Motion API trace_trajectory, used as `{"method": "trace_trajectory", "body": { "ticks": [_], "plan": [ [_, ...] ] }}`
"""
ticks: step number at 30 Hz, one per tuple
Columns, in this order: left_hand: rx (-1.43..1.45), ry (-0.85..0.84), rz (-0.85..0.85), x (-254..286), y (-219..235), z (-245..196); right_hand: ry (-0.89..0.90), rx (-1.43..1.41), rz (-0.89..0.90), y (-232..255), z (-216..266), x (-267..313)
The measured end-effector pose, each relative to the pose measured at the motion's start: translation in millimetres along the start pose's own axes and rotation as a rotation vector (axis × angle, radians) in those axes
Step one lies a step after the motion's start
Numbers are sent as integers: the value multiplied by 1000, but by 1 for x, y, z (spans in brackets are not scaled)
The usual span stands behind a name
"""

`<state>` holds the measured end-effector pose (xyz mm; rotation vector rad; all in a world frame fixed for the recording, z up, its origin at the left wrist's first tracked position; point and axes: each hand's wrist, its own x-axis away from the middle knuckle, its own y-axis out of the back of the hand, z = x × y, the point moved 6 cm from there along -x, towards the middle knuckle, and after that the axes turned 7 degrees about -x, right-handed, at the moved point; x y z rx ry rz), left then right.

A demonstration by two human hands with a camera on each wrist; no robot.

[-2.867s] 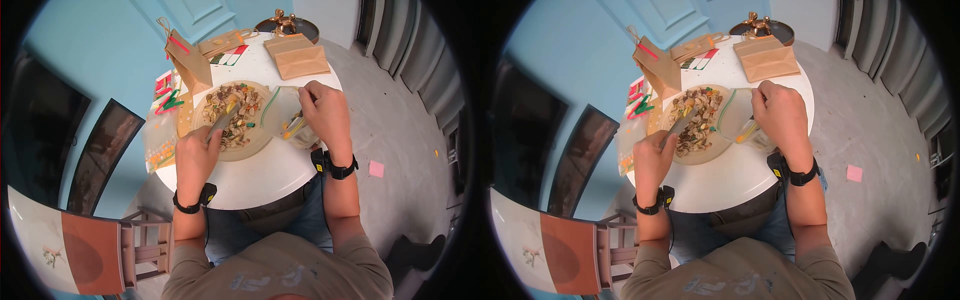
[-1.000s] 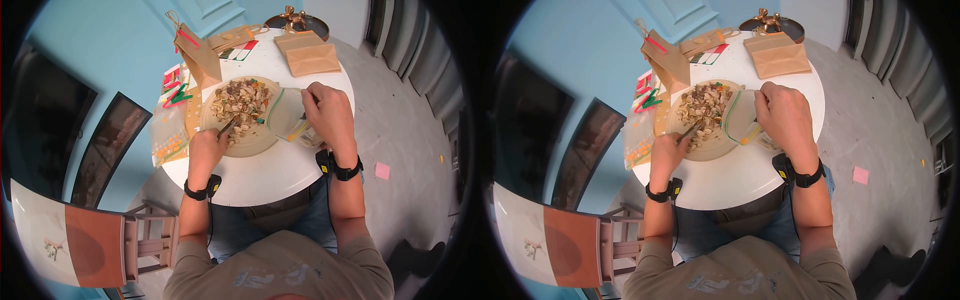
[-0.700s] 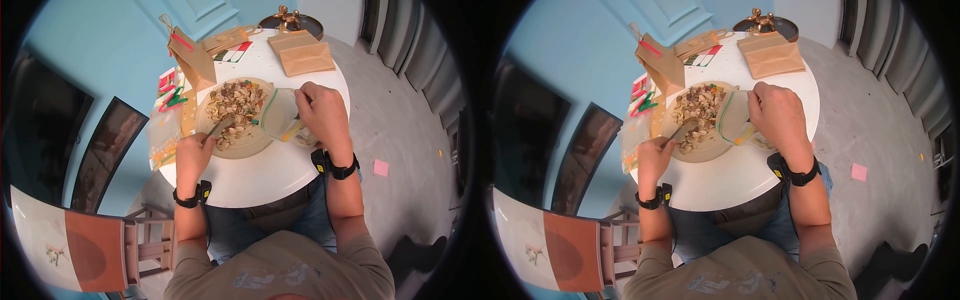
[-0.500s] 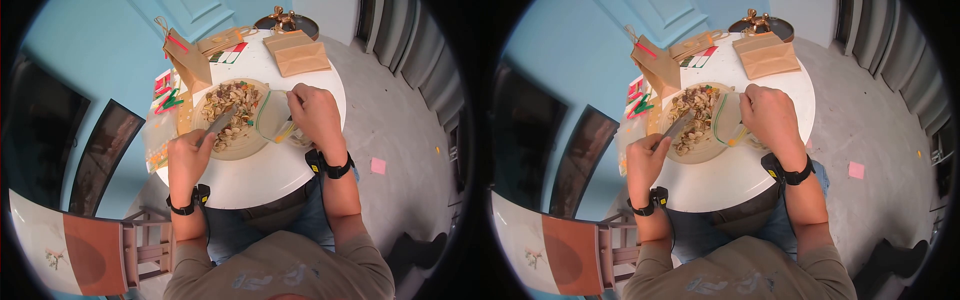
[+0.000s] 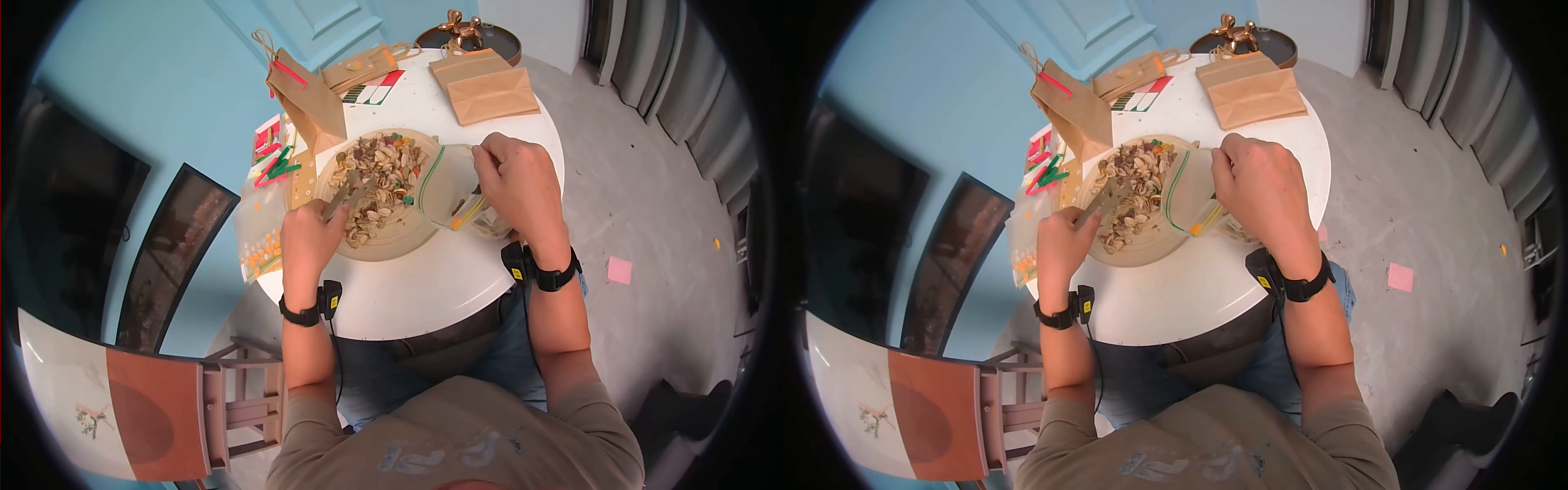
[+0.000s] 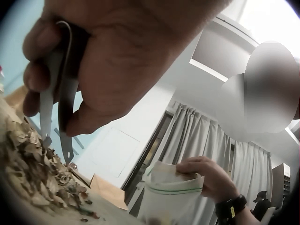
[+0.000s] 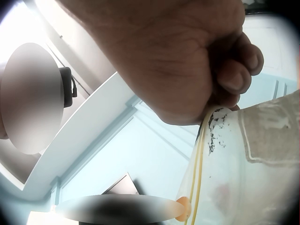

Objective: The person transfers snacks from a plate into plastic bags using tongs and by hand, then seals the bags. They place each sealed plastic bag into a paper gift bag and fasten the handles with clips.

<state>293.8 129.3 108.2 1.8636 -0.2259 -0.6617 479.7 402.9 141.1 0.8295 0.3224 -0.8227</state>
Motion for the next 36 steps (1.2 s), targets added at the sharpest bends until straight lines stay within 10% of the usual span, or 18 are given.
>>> {"method": "trace_trajectory", "body": {
  "ticks": [23,36],
  "plan": [
    [44,-149,79,-3,-58,16,17,8,5,-6,2,0],
    [140,-24,30,18,12,11,-4,-9,24,-8,3,0]
  ]
}}
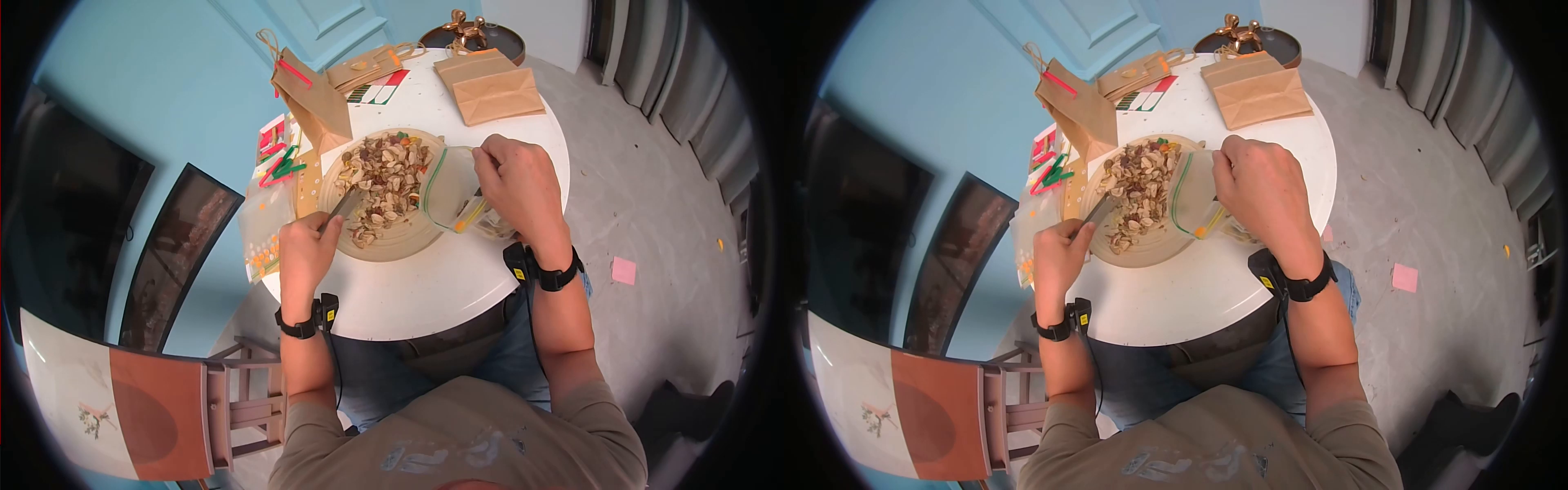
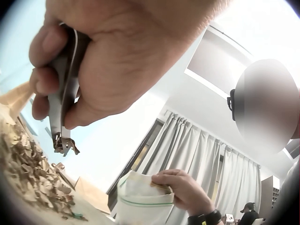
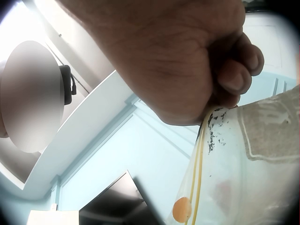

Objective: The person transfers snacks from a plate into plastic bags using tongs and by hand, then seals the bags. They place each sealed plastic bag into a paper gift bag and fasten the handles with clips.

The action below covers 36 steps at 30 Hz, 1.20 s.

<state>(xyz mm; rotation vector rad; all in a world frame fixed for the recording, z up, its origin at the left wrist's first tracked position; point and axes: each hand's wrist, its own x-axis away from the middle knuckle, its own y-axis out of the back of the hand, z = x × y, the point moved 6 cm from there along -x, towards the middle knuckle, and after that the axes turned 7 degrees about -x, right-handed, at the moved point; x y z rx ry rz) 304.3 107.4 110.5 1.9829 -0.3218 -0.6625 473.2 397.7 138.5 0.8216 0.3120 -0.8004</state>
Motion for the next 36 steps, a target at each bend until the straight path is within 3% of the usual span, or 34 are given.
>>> {"method": "trace_trajectory", "body": {
  "ticks": [5,10,11,13,15,17,19,21,25,27,33,36],
  "plan": [
    [32,-44,-21,6,22,-35,2,5,10,-2,1,0],
    [50,-379,-62,13,18,-103,4,8,14,-4,4,0],
    [51,-378,-63,15,18,-108,-2,6,19,-4,3,0],
    [-28,-352,64,18,8,-116,-9,6,21,-3,1,-1],
    [-13,-359,-5,18,14,-105,2,10,-6,1,1,-1],
    [-34,-82,103,12,19,-69,-5,10,-12,4,-1,-1],
    [-33,-55,75,4,20,-47,-3,6,-11,4,-2,0],
    [-83,109,32,-5,8,-13,-10,-3,-34,8,-3,-1],
    [-187,34,10,-14,-30,14,16,-2,-90,18,1,2],
    [-190,-119,47,-17,-45,13,-25,-48,-106,20,-1,2],
    [-197,-166,55,-13,-58,7,64,-77,-197,32,15,7],
    [-191,-159,46,-8,-50,2,5,-128,-196,39,22,12]
  ]
}}
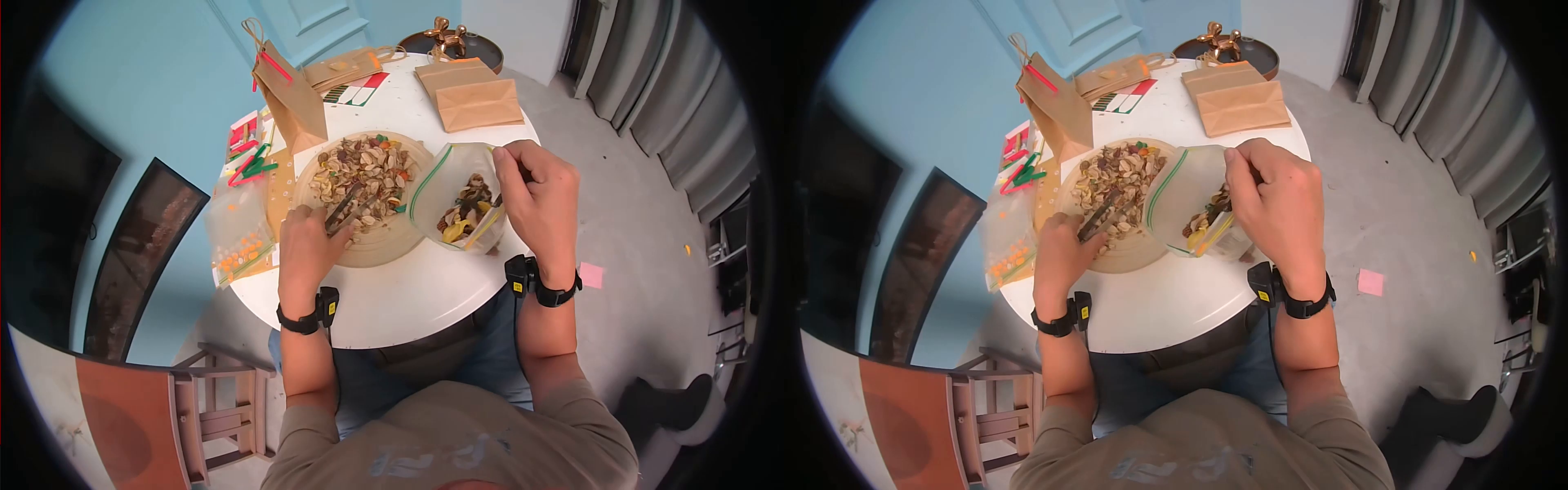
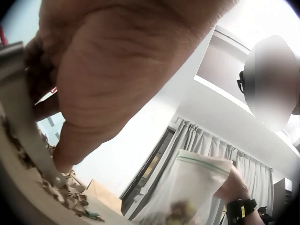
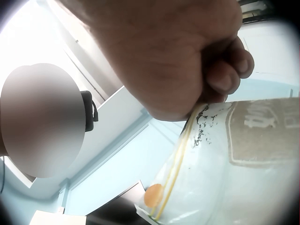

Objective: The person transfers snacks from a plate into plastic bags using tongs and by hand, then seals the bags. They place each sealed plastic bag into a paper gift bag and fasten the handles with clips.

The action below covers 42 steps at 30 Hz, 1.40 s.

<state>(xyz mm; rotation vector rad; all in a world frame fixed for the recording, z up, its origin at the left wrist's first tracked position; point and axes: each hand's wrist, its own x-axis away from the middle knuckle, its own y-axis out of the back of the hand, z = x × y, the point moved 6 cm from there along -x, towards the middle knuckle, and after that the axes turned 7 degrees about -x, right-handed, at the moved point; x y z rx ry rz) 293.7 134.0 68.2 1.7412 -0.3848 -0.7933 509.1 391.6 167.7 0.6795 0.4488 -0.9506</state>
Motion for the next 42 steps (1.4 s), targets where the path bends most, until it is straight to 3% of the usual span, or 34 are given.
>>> {"method": "trace_trajectory", "body": {
  "ticks": [4,7,9,10,12,13,15,17,19,23,25,28,29,31,35,37,38,40,41,42],
  "plan": [
    [96,-37,-87,12,29,-16,120,67,38,5,13,6],
    [224,-110,-97,26,51,-34,1,8,125,4,21,12],
    [422,-274,-71,35,68,-56,32,-66,154,3,28,16],
    [424,-271,-69,40,72,-61,31,-65,158,2,29,19],
    [399,-536,-110,50,85,-82,59,-89,250,-4,32,21],
    [397,-539,-114,52,87,-84,63,-89,246,-4,36,23],
    [393,-724,-117,64,92,-99,30,-178,335,-6,42,28],
    [352,-753,-115,69,95,-108,70,-180,353,-5,44,29],
    [328,-816,-185,75,101,-116,101,-278,499,-8,51,35],
    [369,-787,-278,89,123,-126,124,-377,571,-11,52,36],
    [282,-544,-369,86,126,-122,107,-375,602,-22,39,31],
    [302,-448,-355,69,115,-117,-161,-430,825,-53,3,33],
    [303,-403,-348,64,110,-113,-159,-433,827,-56,-2,32],
    [340,-386,-352,61,105,-110,-400,-680,929,-64,-16,36],
    [387,-305,-380,57,104,-101,-336,-889,1004,-60,-25,37],
    [368,-287,-414,58,106,-98,-110,-833,989,-54,-11,40],
    [315,-297,-452,59,109,-98,-109,-834,995,-55,-8,41],
    [261,-301,-489,59,110,-95,107,-527,954,-57,-2,39],
    [292,-298,-482,58,105,-91,107,-527,959,-61,1,39],
    [324,-294,-474,57,101,-87,-86,-486,923,-68,-6,37]
  ]
}}
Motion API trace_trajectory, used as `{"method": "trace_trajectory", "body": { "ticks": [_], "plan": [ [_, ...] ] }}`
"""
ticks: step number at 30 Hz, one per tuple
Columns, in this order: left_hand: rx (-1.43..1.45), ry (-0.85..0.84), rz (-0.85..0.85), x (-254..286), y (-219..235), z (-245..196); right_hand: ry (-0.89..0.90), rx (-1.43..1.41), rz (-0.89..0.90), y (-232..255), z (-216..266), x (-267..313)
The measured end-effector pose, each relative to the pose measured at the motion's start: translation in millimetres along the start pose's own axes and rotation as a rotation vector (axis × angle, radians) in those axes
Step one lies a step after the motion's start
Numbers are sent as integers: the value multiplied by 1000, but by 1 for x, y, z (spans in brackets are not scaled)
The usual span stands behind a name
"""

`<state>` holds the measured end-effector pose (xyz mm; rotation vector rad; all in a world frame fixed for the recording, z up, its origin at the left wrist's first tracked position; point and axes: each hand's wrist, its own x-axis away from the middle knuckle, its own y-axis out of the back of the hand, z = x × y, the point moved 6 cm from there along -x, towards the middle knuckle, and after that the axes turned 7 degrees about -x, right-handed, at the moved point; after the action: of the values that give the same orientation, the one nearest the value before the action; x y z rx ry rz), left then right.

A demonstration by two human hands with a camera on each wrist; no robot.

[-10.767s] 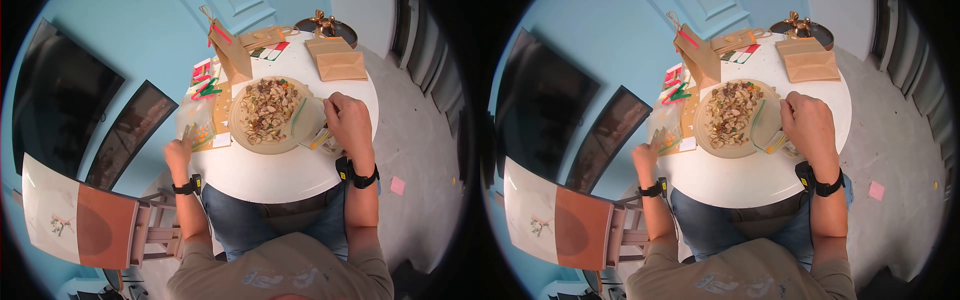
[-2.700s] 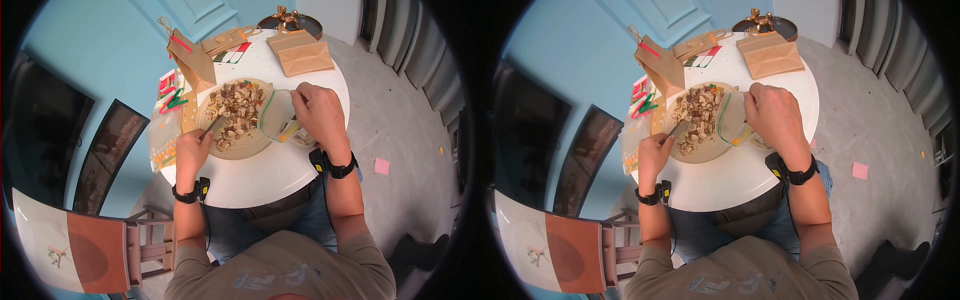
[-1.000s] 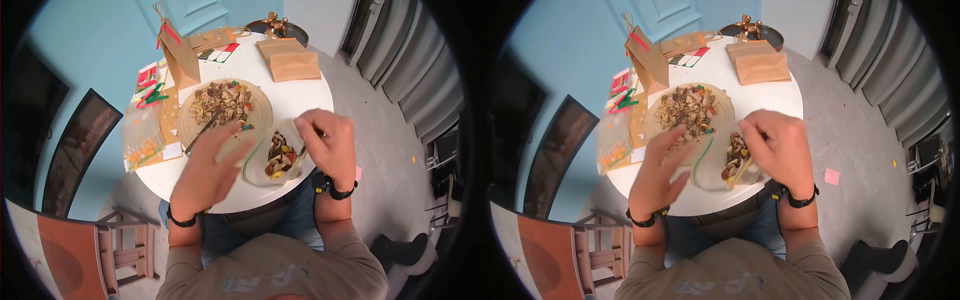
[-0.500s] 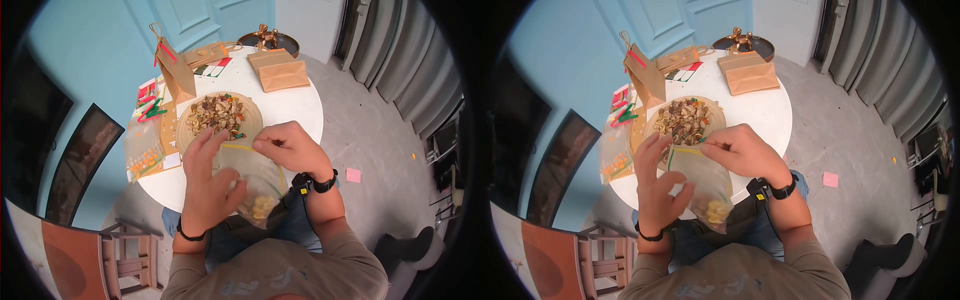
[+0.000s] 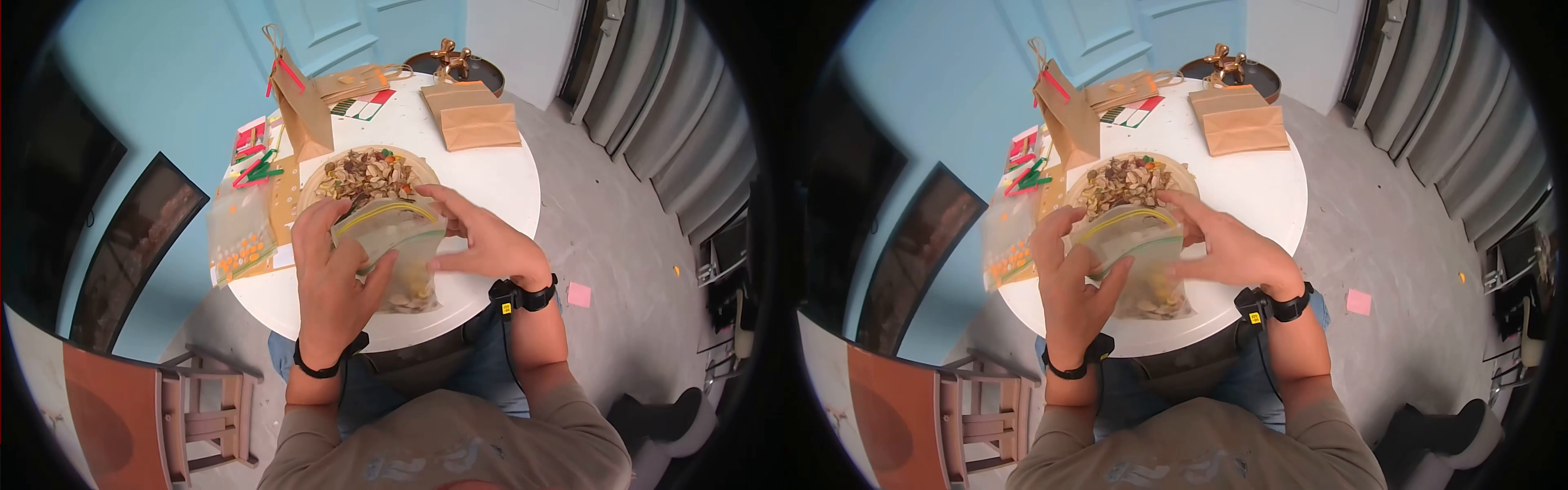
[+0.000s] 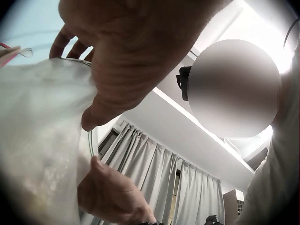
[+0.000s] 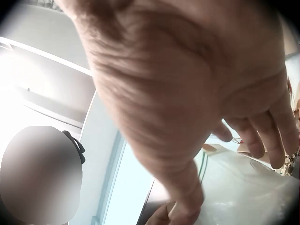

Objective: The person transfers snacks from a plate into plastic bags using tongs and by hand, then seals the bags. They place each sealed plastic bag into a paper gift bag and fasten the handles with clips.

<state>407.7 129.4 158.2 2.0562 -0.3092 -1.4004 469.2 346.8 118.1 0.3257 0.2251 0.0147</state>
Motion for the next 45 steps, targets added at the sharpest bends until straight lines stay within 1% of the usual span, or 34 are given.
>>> {"method": "trace_trajectory", "body": {
  "ticks": [1,2,4,5,6,7,9,10,11,12,13,14,15,16,17,18,19,20,21,22,23,25,26,27,29,31,32,34,35,37,41,43,44,45],
  "plan": [
    [0,3,-1,1,-1,3,-168,-42,-83,3,-10,-3],
    [31,32,15,2,-2,8,-168,-41,-81,3,-19,-7],
    [62,65,29,3,-2,15,-156,-208,-140,4,-39,-16],
    [170,141,-2,2,1,22,-157,-208,-135,3,-44,-16],
    [277,217,-33,2,3,30,-107,-237,-199,4,-38,-16],
    [275,222,-33,3,3,37,-56,-267,-263,5,-32,-17],
    [565,367,30,11,-5,61,-60,-278,-255,3,-32,-19],
    [566,373,27,13,-5,69,-61,-287,-252,2,-32,-19],
    [704,485,74,18,-12,80,-63,-286,-248,3,-35,-20],
    [841,595,118,24,-17,90,-123,-273,-205,2,-42,-24],
    [838,596,112,27,-16,97,-183,-260,-161,-1,-47,-27],
    [794,655,197,33,-19,104,-182,-259,-155,-3,-46,-27],
    [749,714,282,36,-20,106,-183,-205,-187,-3,-42,-26],
    [749,717,278,38,-15,103,-184,-151,-219,-4,-38,-24],
    [747,692,202,39,-3,95,-184,-149,-215,-8,-34,-20],
    [743,666,129,39,7,89,-77,-246,-251,-11,-24,-16],
    [742,669,126,42,10,87,30,-343,-286,-12,-16,-14],
    [711,577,54,42,18,82,28,-344,-282,-11,-16,-15],
    [680,484,-17,42,25,79,8,-303,-221,-13,-16,-17],
    [598,455,-2,39,19,85,-10,-262,-160,-15,-16,-19],
    [596,457,-4,34,14,89,-9,-263,-156,-16,-23,-24],
    [667,703,139,31,-10,101,-152,-346,-191,-16,-45,-38],
    [647,662,162,32,-12,104,-148,-344,-189,-14,-46,-37],
    [647,664,163,34,-14,107,-173,-341,-194,-15,-43,-34],
    [776,603,119,34,-17,108,-203,-339,-199,-16,-44,-30],
    [798,632,128,35,-19,111,-73,-217,-249,-12,-37,-30],
    [821,663,135,35,-21,112,-74,-217,-251,-13,-36,-30],
    [806,668,142,32,-20,106,9,-286,-229,-14,-28,-31],
    [790,673,144,30,-20,103,9,-282,-232,-11,-29,-31],
    [788,660,139,29,-20,99,-84,-241,-241,-8,-36,-31],
    [779,636,121,29,-21,99,-79,-186,-267,-6,-34,-31],
    [761,620,101,30,-22,99,-156,-221,-240,-8,-33,-31],
    [743,604,82,30,-21,99,-157,-221,-239,-9,-34,-31],
    [742,606,82,30,-21,99,-116,-246,-252,-11,-33,-32]
  ]
}}
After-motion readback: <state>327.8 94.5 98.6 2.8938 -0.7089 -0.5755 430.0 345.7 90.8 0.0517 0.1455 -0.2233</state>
